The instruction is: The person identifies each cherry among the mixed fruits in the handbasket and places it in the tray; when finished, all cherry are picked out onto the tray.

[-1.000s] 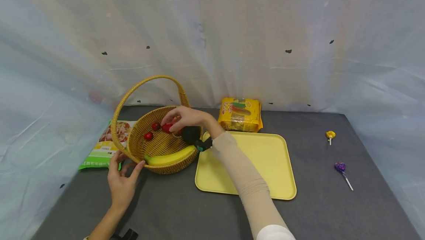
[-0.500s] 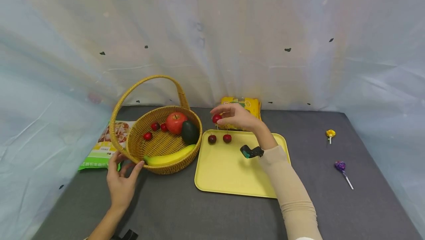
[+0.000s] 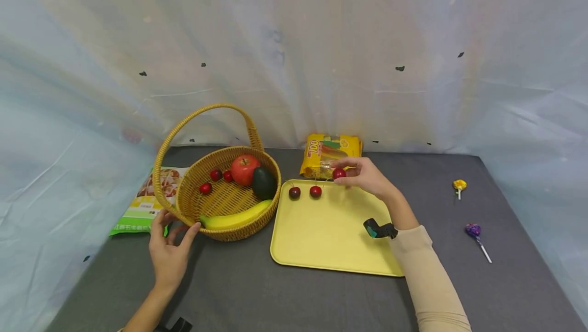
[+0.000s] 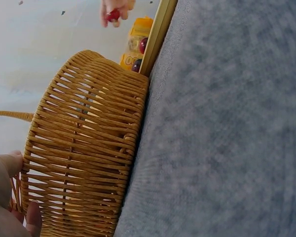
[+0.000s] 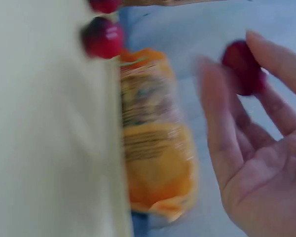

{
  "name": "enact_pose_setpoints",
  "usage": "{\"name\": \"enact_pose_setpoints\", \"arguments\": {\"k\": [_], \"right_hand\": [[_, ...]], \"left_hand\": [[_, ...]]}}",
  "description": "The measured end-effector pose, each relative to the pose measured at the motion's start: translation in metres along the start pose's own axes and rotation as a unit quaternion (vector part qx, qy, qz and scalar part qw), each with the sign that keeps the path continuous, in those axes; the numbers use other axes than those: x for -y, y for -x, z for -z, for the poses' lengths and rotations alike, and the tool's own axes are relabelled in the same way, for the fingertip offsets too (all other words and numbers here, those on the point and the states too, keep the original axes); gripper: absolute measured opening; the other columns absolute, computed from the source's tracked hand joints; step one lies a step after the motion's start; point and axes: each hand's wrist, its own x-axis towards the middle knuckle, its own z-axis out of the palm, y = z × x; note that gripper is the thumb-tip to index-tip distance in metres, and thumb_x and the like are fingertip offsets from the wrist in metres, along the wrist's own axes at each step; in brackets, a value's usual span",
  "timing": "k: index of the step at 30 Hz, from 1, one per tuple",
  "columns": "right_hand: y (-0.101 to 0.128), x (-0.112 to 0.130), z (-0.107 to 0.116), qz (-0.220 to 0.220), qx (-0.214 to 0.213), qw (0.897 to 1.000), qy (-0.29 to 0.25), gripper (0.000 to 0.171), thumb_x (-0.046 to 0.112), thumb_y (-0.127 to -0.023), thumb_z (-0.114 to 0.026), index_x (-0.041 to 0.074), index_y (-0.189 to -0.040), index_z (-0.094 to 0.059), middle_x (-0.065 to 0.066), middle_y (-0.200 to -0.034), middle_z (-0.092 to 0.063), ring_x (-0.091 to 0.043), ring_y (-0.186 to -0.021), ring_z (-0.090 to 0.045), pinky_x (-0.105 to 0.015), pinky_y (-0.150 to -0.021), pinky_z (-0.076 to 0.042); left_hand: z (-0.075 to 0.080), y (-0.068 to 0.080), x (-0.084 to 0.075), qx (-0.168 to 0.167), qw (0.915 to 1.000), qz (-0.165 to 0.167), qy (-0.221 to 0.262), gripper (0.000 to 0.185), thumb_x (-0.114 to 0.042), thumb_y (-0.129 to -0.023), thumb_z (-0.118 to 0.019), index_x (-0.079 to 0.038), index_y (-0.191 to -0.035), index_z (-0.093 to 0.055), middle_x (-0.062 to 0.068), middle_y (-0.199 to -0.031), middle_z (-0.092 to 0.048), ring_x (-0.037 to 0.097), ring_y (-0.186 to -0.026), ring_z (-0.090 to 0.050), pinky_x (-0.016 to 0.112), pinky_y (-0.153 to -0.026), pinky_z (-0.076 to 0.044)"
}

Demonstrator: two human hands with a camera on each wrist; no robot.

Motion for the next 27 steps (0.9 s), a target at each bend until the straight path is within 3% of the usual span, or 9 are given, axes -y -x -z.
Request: {"name": "enact_pose_setpoints", "arguments": {"k": [4,9,11,19,27], "right_hand": [[0.008,-0.01,-0.006,-0.006,-0.007,1.0,0.026,0.038,0.007,-0.093,-0.071,-0.006,-0.128,-0.061,-0.028,-0.119,-0.06,-0.046,-0.072,-0.057,-0.047,-0.06,-0.055],[0.014,-0.017,-0.01,-0.025,0.018,1.0,0.007,0.042,0.0,-0.094,-0.067,-0.011,-0.133,-0.055,-0.03,-0.127,-0.058,-0.041,-0.102,-0.065,-0.046,-0.084,-0.059],[0.016,-0.018,-0.011,-0.023,0.026,0.999,0.009,0.041,-0.001,-0.094,-0.066,-0.012,-0.132,-0.055,-0.03,-0.127,-0.058,-0.04,-0.106,-0.065,-0.043,-0.085,-0.059],[0.016,-0.025,-0.017,0.008,0.018,0.996,0.081,0.03,-0.002,-0.086,-0.076,-0.008,-0.113,-0.066,-0.024,-0.108,-0.064,-0.037,-0.09,-0.066,-0.035,-0.068,-0.059],[0.012,-0.031,-0.025,0.013,-0.003,0.989,0.146,0.025,0.0,-0.083,-0.079,-0.004,-0.104,-0.067,-0.017,-0.099,-0.064,-0.031,-0.086,-0.061,-0.028,-0.066,-0.056]], "left_hand": [[0.0,-0.001,0.0,0.001,1.0,0.0,-0.002,0.07,0.029,-0.071,-0.071,0.02,-0.135,-0.043,0.037,-0.116,-0.049,0.013,-0.109,-0.05,0.017,-0.079,-0.053],[0.0,-0.001,-0.001,0.002,1.0,0.001,-0.001,0.07,0.03,-0.071,-0.071,0.02,-0.135,-0.043,0.037,-0.116,-0.048,0.013,-0.109,-0.05,0.017,-0.079,-0.053],[0.0,0.0,-0.001,0.001,1.0,0.003,0.0,0.07,0.03,-0.071,-0.071,0.02,-0.135,-0.043,0.037,-0.116,-0.048,0.013,-0.108,-0.05,0.017,-0.079,-0.053],[0.0,0.0,-0.001,0.002,1.0,0.007,0.004,0.069,0.029,-0.072,-0.071,0.02,-0.134,-0.043,0.038,-0.116,-0.048,0.012,-0.108,-0.05,0.014,-0.08,-0.052],[0.001,0.001,-0.001,0.001,1.0,0.003,-0.003,0.071,0.028,-0.072,-0.071,0.016,-0.137,-0.044,0.035,-0.117,-0.049,0.011,-0.109,-0.05,0.012,-0.081,-0.052]]}}
